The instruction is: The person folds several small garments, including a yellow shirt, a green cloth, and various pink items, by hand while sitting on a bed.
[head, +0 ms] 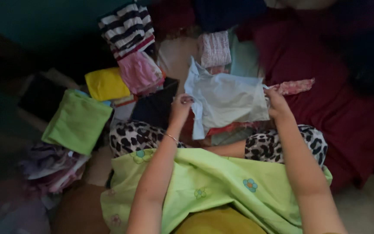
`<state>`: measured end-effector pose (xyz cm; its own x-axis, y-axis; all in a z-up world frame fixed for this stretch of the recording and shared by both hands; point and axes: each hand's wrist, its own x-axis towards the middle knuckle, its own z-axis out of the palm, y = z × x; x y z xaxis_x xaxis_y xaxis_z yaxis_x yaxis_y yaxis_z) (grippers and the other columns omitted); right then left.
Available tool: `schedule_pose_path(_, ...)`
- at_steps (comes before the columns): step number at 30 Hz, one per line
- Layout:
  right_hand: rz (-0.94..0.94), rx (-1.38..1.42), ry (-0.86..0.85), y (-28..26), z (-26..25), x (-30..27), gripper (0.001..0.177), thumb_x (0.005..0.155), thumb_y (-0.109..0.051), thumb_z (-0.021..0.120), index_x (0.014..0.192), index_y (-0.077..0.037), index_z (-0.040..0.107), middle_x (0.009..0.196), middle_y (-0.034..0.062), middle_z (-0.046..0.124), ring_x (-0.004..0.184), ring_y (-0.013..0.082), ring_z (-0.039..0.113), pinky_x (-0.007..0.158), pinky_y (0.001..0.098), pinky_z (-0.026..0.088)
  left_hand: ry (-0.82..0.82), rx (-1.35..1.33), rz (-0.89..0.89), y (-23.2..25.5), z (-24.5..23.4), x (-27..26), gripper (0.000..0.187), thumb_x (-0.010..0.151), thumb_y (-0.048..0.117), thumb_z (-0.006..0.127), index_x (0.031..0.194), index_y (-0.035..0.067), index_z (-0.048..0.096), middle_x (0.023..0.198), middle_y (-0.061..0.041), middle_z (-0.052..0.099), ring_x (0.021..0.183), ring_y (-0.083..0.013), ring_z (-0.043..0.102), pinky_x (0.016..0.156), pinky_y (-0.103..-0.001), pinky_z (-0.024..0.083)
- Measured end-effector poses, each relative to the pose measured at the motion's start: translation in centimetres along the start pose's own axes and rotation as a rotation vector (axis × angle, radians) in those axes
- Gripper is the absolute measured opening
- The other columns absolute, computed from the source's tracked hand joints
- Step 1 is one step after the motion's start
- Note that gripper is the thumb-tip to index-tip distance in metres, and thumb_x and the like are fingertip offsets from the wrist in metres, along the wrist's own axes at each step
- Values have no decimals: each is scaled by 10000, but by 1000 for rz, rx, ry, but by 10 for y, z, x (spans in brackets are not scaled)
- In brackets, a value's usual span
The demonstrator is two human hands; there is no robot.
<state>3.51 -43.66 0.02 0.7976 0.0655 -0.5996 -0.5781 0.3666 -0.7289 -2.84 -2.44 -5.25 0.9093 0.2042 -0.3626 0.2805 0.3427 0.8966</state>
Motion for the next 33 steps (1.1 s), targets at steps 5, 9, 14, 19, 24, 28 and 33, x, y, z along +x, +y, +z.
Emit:
schedule_pose_path(5, -230, -141, -341, 18, 55, -47, 245, 1062, -179, 626, 1224, 3, 605, 1120, 80, 659, 973, 192, 654, 862, 368, 579, -304, 307, 328, 38, 92, -62, 251, 911, 175, 771, 1118, 58, 691, 957, -34, 722, 857, -124, 675, 771, -309, 569)
schedule_pose_path(9, -103, -130, -494, 17, 105, -101, 302, 971, -147, 603, 1254, -50, 643, 1062, 56, 699, 838, 147, 669, 674, 301, 533, -287, 432, 448, 60, 115, -85, 382, 806, 169, 800, 1143, 24, 696, 935, -63, 752, 834, -132, 702, 742, -324, 556)
schedule_pose_path(14, -515, -736, 51, -13, 108, -124, 236, 999, -168, 587, 1110, -8, 720, 846, 68, 684, 649, 158, 556, 575, 338, 453, -47, 224, 299, 77, 69, -70, 226, 938, 213, 719, 1030, 7, 723, 886, -100, 732, 782, -157, 663, 701, -338, 544)
schedule_pose_path(19, -768, -1215, 3, -14, 113, -153, 208, 896, -148, 659, 1005, 22, 707, 832, 126, 694, 732, 262, 655, 696, 399, 531, 40, 531, 580, 127, 88, -99, 157, 946, 150, 657, 1057, 47, 700, 772, -106, 692, 681, -229, 662, 630, -383, 531)
schedule_pose_path(24, -644, -489, -460, 57, 179, -172, 205, 910, -146, 637, 1023, 14, 697, 863, 124, 691, 764, 259, 656, 727, 402, 533, -605, 818, 1033, 115, 173, -258, 293, 911, 68, 535, 1190, 81, 621, 1031, -159, 658, 971, -390, 663, 799, -504, 528)
schedule_pose_path(28, -629, -197, -518, 31, 219, -157, 203, 922, -144, 620, 1037, 8, 688, 888, 122, 688, 790, 257, 656, 751, 404, 536, -843, 836, 1184, 105, 158, -366, 338, 940, 100, 610, 1278, 90, 614, 1091, -161, 656, 967, -371, 670, 783, -501, 493)
schedule_pose_path(33, -642, 2, -600, -8, 259, -151, 202, 936, -141, 597, 1055, 0, 678, 919, 120, 685, 823, 255, 657, 782, 407, 538, -962, 1337, 418, 33, 154, -316, 382, 829, 192, 701, 1175, 31, 685, 1183, -223, 686, 1090, -392, 669, 940, -500, 533)
